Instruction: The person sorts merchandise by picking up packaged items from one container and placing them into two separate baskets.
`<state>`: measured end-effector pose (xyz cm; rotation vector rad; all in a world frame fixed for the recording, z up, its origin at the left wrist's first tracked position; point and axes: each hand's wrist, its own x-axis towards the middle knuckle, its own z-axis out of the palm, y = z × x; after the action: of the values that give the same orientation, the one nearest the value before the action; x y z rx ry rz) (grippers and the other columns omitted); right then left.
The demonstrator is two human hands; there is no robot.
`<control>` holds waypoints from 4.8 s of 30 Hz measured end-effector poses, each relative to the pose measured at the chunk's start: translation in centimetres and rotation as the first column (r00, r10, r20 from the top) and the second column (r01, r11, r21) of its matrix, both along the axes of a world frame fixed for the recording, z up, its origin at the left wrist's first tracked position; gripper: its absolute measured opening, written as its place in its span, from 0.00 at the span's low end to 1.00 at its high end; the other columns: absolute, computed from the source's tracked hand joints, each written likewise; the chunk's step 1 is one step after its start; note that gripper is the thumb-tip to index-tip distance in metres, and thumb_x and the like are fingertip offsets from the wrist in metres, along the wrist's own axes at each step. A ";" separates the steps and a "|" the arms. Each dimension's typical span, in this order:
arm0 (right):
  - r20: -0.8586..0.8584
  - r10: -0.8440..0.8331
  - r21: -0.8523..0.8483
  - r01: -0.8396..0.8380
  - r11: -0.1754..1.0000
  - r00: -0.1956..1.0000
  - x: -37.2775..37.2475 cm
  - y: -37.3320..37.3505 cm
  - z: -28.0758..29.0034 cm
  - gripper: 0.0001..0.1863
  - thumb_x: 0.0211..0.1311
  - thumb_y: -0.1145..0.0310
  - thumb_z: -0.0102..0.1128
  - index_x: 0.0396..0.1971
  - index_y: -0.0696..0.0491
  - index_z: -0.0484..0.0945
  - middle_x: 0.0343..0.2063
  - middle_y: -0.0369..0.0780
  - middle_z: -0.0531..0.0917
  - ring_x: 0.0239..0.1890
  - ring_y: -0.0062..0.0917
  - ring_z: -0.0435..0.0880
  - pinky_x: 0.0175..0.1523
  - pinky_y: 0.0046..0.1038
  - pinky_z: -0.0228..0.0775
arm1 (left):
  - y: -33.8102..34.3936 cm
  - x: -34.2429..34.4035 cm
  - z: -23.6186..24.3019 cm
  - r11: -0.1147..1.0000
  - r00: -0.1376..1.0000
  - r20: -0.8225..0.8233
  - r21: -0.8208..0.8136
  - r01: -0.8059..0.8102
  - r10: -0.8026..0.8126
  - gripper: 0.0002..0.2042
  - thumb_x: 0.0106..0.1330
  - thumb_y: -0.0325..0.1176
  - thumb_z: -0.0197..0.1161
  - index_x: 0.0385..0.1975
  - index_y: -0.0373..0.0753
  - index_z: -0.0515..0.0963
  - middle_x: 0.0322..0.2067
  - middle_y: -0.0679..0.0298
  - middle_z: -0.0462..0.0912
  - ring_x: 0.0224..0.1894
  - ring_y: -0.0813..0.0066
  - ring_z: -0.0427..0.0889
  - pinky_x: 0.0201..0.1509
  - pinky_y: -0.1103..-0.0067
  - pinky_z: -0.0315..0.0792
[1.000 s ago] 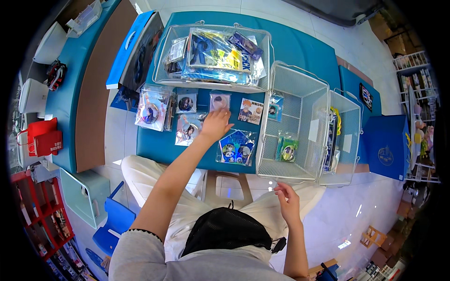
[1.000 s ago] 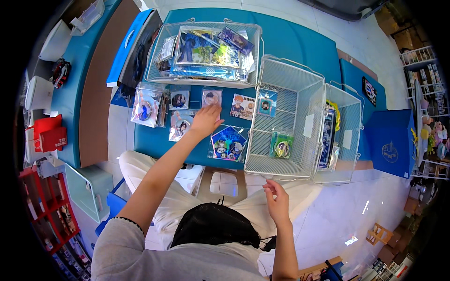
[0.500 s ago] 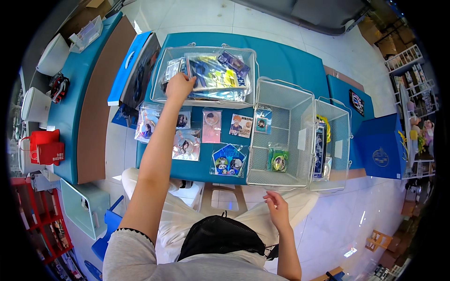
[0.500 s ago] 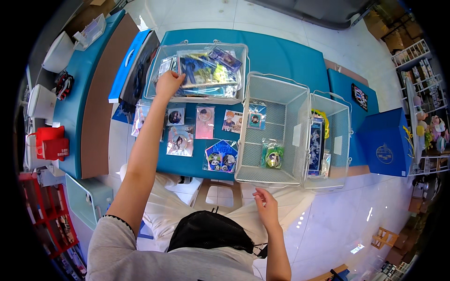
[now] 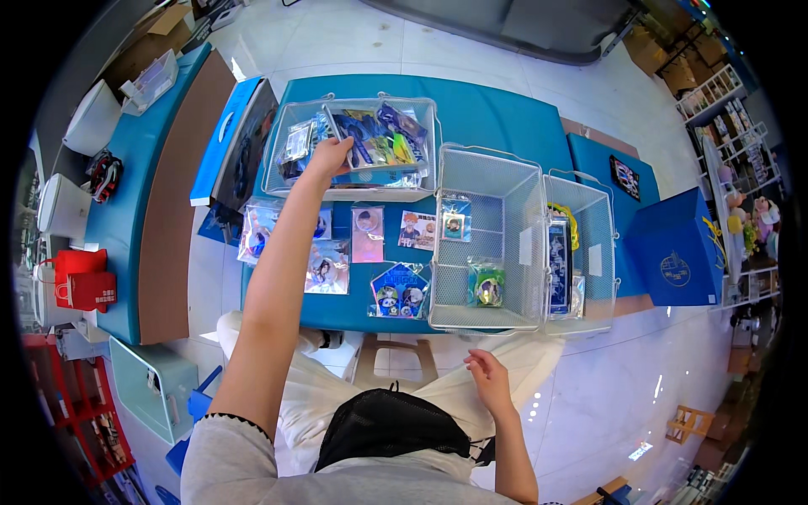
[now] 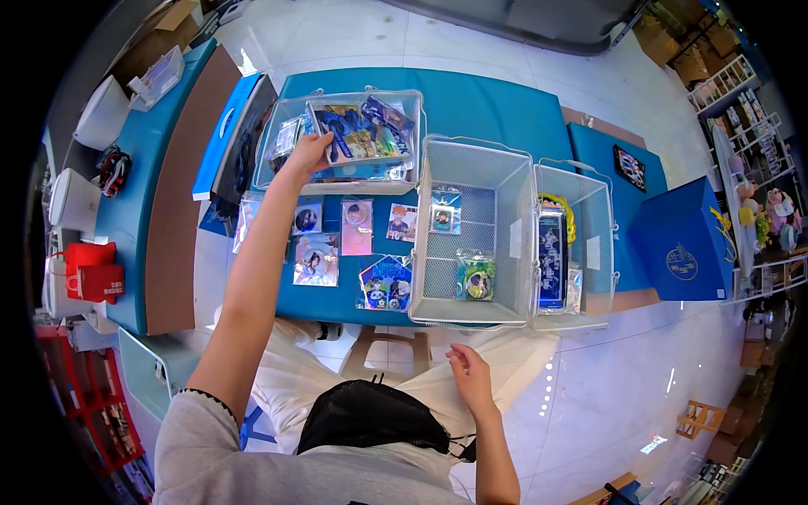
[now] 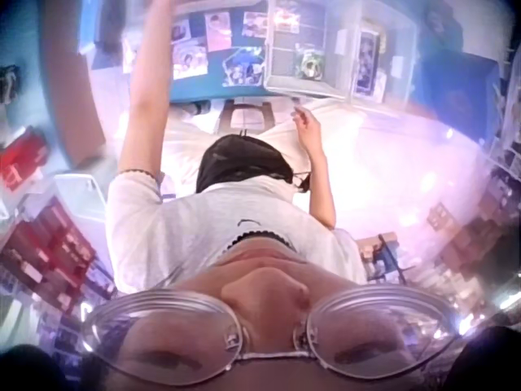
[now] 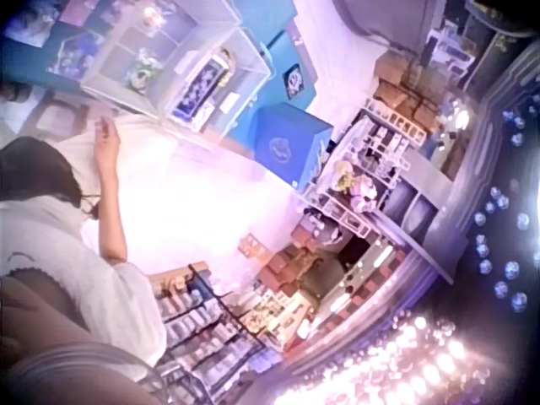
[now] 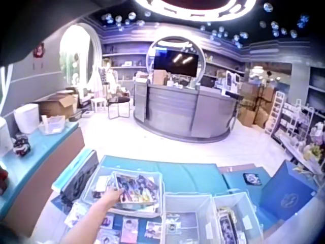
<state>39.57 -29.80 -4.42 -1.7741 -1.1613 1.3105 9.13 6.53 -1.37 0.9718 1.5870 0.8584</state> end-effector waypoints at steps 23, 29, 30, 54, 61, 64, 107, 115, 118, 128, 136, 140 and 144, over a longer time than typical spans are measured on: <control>-0.696 -0.169 0.108 0.334 0.936 0.698 -11.9 10.1 7.3 0.16 0.52 0.74 0.54 0.42 0.59 0.66 0.34 0.39 0.75 0.34 0.17 0.74 0.41 0.19 0.65 | -29.6 6.6 2.7 0.937 0.857 0.476 0.166 -0.306 0.195 0.11 0.58 0.25 0.52 0.40 0.34 0.62 0.34 0.63 0.71 0.33 0.80 0.72 0.36 0.82 0.69; -0.662 -0.309 -0.102 0.326 0.940 0.683 -8.6 7.5 5.4 0.11 0.55 0.71 0.50 0.39 0.58 0.69 0.33 0.37 0.76 0.31 0.18 0.76 0.37 0.21 0.70 | -32.4 4.9 -0.5 0.964 0.861 0.468 0.063 -0.260 0.201 0.17 0.65 0.41 0.41 0.46 0.34 0.60 0.40 0.64 0.69 0.41 0.78 0.70 0.43 0.78 0.67; -0.680 -0.388 -0.157 0.394 0.906 0.622 -8.0 7.3 5.1 0.11 0.56 0.72 0.49 0.39 0.58 0.69 0.33 0.37 0.76 0.32 0.18 0.76 0.38 0.22 0.70 | -32.8 4.8 -0.8 0.943 0.869 0.425 0.093 -0.321 0.254 0.17 0.65 0.41 0.42 0.46 0.34 0.60 0.40 0.64 0.69 0.42 0.77 0.70 0.43 0.78 0.67; -0.865 0.015 0.150 -0.231 0.961 -0.501 -5.2 5.9 10.2 0.24 0.55 0.56 0.41 0.39 0.65 0.59 0.15 0.38 0.61 0.15 0.20 0.62 0.19 0.19 0.56 | -34.2 4.6 3.1 0.933 0.577 0.798 0.053 -0.356 0.174 0.15 0.63 0.30 0.44 0.49 0.37 0.58 0.45 0.62 0.68 0.45 0.73 0.70 0.47 0.75 0.67; -0.846 0.000 0.107 -0.169 0.980 -0.534 -5.0 4.9 9.7 0.25 0.55 0.55 0.41 0.39 0.65 0.59 0.15 0.38 0.61 0.15 0.19 0.61 0.20 0.20 0.56 | -34.3 5.0 3.4 0.950 0.563 0.813 0.040 -0.311 0.150 0.15 0.60 0.25 0.48 0.47 0.36 0.60 0.44 0.62 0.69 0.43 0.74 0.71 0.45 0.75 0.69; -0.857 -0.007 0.081 -0.148 0.986 -0.516 -4.9 4.5 10.2 0.26 0.55 0.54 0.41 0.39 0.66 0.59 0.15 0.38 0.60 0.15 0.19 0.60 0.20 0.20 0.55 | -34.3 5.1 3.6 0.950 0.571 0.810 0.060 -0.306 0.133 0.15 0.59 0.24 0.48 0.47 0.36 0.60 0.44 0.62 0.69 0.44 0.74 0.71 0.45 0.75 0.69; -0.757 -0.192 0.151 0.454 0.878 0.624 -5.9 4.3 7.4 0.19 0.58 0.70 0.47 0.47 0.57 0.55 0.41 0.42 0.71 0.41 0.23 0.71 0.47 0.25 0.63 | -35.1 3.9 4.1 0.949 0.357 0.884 0.247 0.196 -0.303 0.31 0.49 0.34 0.53 0.55 0.37 0.52 0.51 0.58 0.62 0.54 0.64 0.62 0.56 0.69 0.56; -0.649 0.022 0.346 0.269 0.899 0.761 -2.2 4.1 7.2 0.32 0.51 0.69 0.56 0.54 0.60 0.51 0.44 0.42 0.68 0.43 0.21 0.69 0.48 0.22 0.61 | -31.1 8.8 5.6 0.891 0.909 0.112 0.280 0.358 -0.401 0.26 0.49 0.22 0.56 0.49 0.32 0.56 0.41 0.61 0.67 0.43 0.78 0.67 0.48 0.80 0.62; -0.530 -0.036 0.209 0.171 0.963 0.847 1.0 3.8 6.4 0.25 0.50 0.68 0.57 0.47 0.61 0.61 0.35 0.39 0.74 0.36 0.18 0.72 0.42 0.21 0.65 | -30.7 10.7 5.9 0.865 0.880 0.087 0.251 0.435 -0.468 0.21 0.52 0.24 0.55 0.47 0.33 0.60 0.36 0.63 0.69 0.40 0.79 0.68 0.45 0.81 0.64; -0.291 -0.543 0.405 0.615 0.676 0.788 23.7 11.4 6.2 0.13 0.48 0.73 0.57 0.34 0.61 0.70 0.25 0.38 0.77 0.26 0.18 0.75 0.30 0.20 0.66 | -30.3 16.2 6.5 0.624 0.492 0.471 0.174 0.762 -0.732 0.22 0.64 0.41 0.38 0.53 0.32 0.56 0.42 0.51 0.73 0.40 0.65 0.76 0.42 0.76 0.70; 0.385 -0.212 0.196 0.145 0.970 0.898 26.4 19.1 -8.4 0.22 0.43 0.61 0.60 0.36 0.61 0.71 0.34 0.52 0.76 0.37 0.42 0.75 0.42 0.33 0.65 | -30.5 17.6 5.1 0.671 0.584 0.456 0.040 0.740 -0.671 0.21 0.65 0.40 0.35 0.52 0.31 0.58 0.41 0.52 0.73 0.39 0.65 0.76 0.43 0.76 0.69; 0.516 -0.340 0.145 0.311 0.939 0.786 22.9 18.7 -5.4 0.25 0.43 0.62 0.60 0.39 0.65 0.68 0.36 0.55 0.74 0.41 0.41 0.74 0.43 0.31 0.65 | -29.8 17.3 4.8 0.697 0.618 0.418 0.053 0.715 -0.666 0.21 0.65 0.41 0.36 0.52 0.32 0.58 0.41 0.52 0.73 0.40 0.67 0.75 0.44 0.75 0.69; -0.228 -0.247 -0.056 0.240 0.969 0.942 24.8 18.5 -4.8 0.22 0.40 0.66 0.61 0.36 0.64 0.71 0.33 0.45 0.77 0.38 0.28 0.75 0.41 0.27 0.65 | -29.7 17.9 4.1 0.695 0.613 0.423 0.059 0.716 -0.667 0.20 0.65 0.39 0.37 0.52 0.33 0.58 0.43 0.53 0.72 0.41 0.68 0.74 0.45 0.75 0.68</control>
<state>64.38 -11.26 -9.23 -1.6679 -0.7712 1.3467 27.06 -23.14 2.72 1.1136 0.7553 0.3638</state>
